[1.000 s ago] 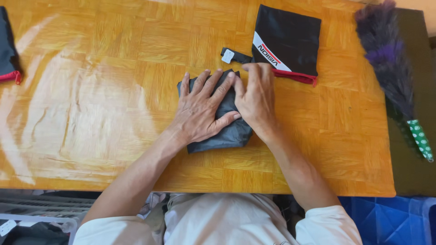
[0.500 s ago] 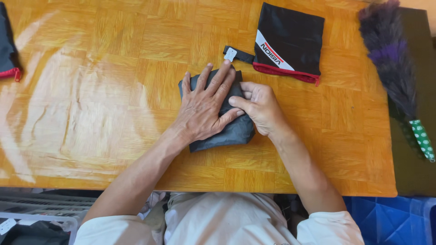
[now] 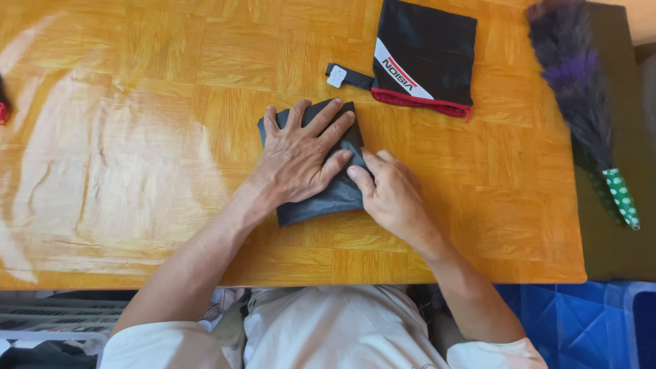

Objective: The person folds a black fabric item, places it inside a black zippered pouch, and zips the pouch closed by hand.

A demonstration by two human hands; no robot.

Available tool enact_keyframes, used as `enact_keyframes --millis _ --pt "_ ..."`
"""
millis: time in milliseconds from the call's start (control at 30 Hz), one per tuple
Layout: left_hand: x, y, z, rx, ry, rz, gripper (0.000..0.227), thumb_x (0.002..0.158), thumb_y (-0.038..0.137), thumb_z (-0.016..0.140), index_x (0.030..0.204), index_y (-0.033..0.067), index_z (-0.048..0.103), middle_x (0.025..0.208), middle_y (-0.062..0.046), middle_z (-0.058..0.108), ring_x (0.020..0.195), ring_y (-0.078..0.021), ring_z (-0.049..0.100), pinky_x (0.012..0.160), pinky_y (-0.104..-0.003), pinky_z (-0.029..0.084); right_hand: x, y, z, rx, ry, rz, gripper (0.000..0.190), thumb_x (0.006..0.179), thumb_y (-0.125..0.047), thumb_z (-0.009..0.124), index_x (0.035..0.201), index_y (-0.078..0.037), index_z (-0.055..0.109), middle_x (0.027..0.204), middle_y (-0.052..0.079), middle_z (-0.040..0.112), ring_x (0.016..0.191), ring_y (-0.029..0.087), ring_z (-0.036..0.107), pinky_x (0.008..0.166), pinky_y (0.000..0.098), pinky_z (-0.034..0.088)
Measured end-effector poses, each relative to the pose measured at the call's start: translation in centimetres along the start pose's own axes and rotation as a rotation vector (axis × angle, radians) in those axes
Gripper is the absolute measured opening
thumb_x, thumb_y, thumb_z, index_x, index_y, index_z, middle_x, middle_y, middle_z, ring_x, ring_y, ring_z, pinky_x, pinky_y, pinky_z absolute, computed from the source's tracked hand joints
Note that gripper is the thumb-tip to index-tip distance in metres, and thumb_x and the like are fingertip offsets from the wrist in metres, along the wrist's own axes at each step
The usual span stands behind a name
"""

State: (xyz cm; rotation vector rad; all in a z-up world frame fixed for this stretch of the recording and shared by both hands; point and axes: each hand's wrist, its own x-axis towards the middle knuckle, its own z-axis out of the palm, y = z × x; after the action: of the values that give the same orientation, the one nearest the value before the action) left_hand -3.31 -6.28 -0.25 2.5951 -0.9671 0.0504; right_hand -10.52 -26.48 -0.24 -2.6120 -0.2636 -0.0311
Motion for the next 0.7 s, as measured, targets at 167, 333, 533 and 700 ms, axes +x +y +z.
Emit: enact_keyframes --millis 167,333,533,700 --pt "0.0 0.0 0.3 -0.002 0.030 -0.024 0.056 0.107 0.049 0.027 0.160 0.0332 0.036 0.165 0.002 0.035 0.141 -0.0417 0.035 0.103 -0.074 0.020 -0.6 -1.4 0.5 0.216 0.142 0.095 0.050 0.103 -0.023 0.060 0.141 0.008 0.053 0.102 0.034 0.070 0.096 0.053 0.068 0.077 0.0585 0.055" --pt "-0.1 0.1 0.3 0.005 0.033 -0.021 0.056 0.106 0.050 0.029 0.159 0.0314 0.037 0.162 0.000 0.038 0.139 -0.0416 0.036 0.103 -0.074 0.021 -2.2 -2.3 0.9 0.620 0.116 0.194 0.052 0.091 -0.026 0.080 0.127 0.005 0.059 0.090 0.018 0.077 0.081 0.019 0.076 0.072 0.0331 0.062" --pt "0.0 0.2 0.3 0.038 0.047 -0.010 0.056 0.106 0.051 0.030 0.159 0.0312 0.038 0.162 0.000 0.038 0.138 -0.0410 0.036 0.103 -0.074 0.022 -3.6 -3.2 0.8 0.149 0.269 0.121 0.050 0.095 -0.047 0.074 0.126 -0.007 0.068 0.102 0.010 0.051 0.089 0.028 0.064 0.075 0.0347 0.054" --pt "0.1 0.4 0.2 0.077 0.057 0.009 0.057 0.105 0.049 0.031 0.157 0.0276 0.041 0.158 -0.003 0.042 0.133 -0.0410 0.041 0.101 -0.072 0.024 -3.4 -2.9 2.3 0.245 0.247 0.122 0.053 0.099 -0.029 0.069 0.135 0.009 0.060 0.092 0.029 0.061 0.079 0.046 0.067 0.066 0.0461 0.056"
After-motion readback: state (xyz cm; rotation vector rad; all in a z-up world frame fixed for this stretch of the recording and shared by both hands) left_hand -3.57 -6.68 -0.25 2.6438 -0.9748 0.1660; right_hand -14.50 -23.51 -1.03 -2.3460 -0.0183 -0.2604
